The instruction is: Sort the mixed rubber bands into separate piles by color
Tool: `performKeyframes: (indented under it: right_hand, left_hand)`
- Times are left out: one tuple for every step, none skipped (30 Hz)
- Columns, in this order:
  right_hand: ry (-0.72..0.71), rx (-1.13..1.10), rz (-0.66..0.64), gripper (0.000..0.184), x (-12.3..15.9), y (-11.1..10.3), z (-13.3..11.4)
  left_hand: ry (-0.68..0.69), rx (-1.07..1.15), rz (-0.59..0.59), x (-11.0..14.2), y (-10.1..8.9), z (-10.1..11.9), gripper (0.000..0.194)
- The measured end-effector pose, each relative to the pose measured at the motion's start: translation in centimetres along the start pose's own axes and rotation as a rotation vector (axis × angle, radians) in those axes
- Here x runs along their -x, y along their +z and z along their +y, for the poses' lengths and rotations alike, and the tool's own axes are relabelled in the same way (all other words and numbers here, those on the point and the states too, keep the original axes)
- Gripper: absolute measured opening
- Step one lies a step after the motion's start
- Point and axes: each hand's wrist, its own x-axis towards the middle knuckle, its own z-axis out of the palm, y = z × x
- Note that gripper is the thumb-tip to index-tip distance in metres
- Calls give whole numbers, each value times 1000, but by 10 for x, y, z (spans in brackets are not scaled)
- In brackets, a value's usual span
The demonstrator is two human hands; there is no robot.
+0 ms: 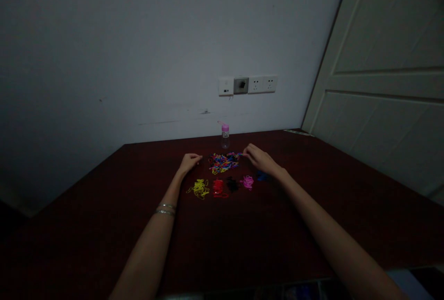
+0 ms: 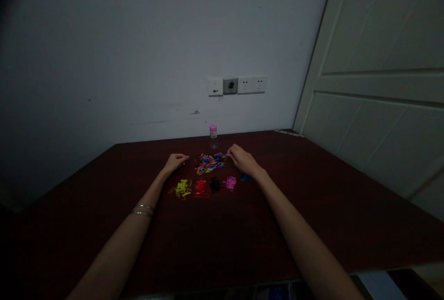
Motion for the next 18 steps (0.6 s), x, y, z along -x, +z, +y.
performKeyframes:
  right_hand:
    - [-9,3,41,18,-1,-6,-2]
    - [-19,6,76,18,-1,-11,-4]
    - [-29,7,103,18,-1,-16,-6]
    - [-38,7,126,18,-2,-21,-9]
    - [-48,6,144,18,-2,-25,-12]
    - [-56,4,159,18,-2,-28,-16]
    - [-62,3,171,18,-3,-31,-19]
    - [-65,2,181,18,-3,-33,-22]
    - [-67,2,187,18,-3,-35,-25]
    - [-68,1,191,18,-4,-36,-28]
    - [-70,-1,193,18,-4,-36,-30]
    - [-70,-3,194,18,-5,-37,-32]
    - [-68,-4,197,18,-5,-36,-32]
    - [-64,-5,199,18,-5,-36,-30]
    - [-57,-4,200,18,-5,-35,-27]
    - [-45,-1,198,18,-5,-34,-23]
    - [-28,3,190,18,-4,-33,-16]
    - [-8,8,173,17,-3,-32,-8]
  left_hand:
    - [12,-9,5,0,0,-1,38]
    - [22,-17,10,-1,1,-2,38]
    - [29,-23,14,-1,1,-3,38]
    - [33,-26,18,-2,1,-4,37]
    - [34,-26,20,-2,1,-5,37]
    - [34,-25,22,-2,2,-5,37]
    - [35,-25,26,-2,2,-6,37]
    - [35,-24,29,-2,2,-5,37]
    - [35,-24,31,-2,2,-5,37]
    - [34,-25,35,-2,2,-5,37]
    - [32,-24,37,-2,2,-5,37]
    - [30,-23,37,-2,2,-5,37]
    - [26,-20,36,-2,2,-5,37]
    - [22,-16,37,-2,2,-5,36]
    - [18,-12,38,-2,2,-4,36]
    - [15,-8,41,-2,2,-4,35]
    - [12,-6,44,-1,2,-3,35]
    - [8,-4,48,0,3,-2,34]
